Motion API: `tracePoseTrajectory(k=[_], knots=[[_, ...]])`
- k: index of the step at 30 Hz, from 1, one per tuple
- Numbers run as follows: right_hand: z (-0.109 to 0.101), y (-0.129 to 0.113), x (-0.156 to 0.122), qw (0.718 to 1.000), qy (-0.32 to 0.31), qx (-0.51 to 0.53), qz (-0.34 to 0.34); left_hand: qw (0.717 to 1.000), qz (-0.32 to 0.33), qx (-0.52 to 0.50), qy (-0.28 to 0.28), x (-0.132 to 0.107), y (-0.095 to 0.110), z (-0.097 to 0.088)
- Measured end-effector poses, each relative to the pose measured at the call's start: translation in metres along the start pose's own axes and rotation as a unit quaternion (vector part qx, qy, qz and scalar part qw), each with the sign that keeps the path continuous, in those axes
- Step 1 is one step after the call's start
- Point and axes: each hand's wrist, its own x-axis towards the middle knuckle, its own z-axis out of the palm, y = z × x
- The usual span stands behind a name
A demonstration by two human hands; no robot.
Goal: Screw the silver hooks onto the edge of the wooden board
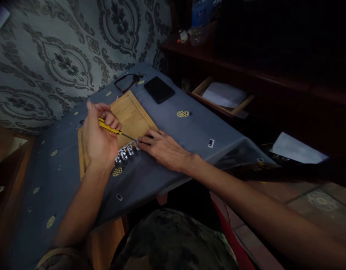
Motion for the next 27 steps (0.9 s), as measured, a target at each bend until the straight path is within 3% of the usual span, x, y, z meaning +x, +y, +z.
tracePoseTrajectory(k=[8,17,27], knots=[[0.003,0.001,0.0,1.0,0.006,-0.002,0.002,1.0,0.0,-0.011,-0.025,0.011,-0.002,0.002],[0.003,0.001,-0.001,1.0,0.021,0.005,-0.004,0.998,0.065,-0.004,-0.016,0.006,0.008,-0.002],[0.004,0.001,-0.001,1.0,0.017,0.007,-0.004,0.999,0.046,-0.006,-0.005,0.007,-0.001,-0.004]])
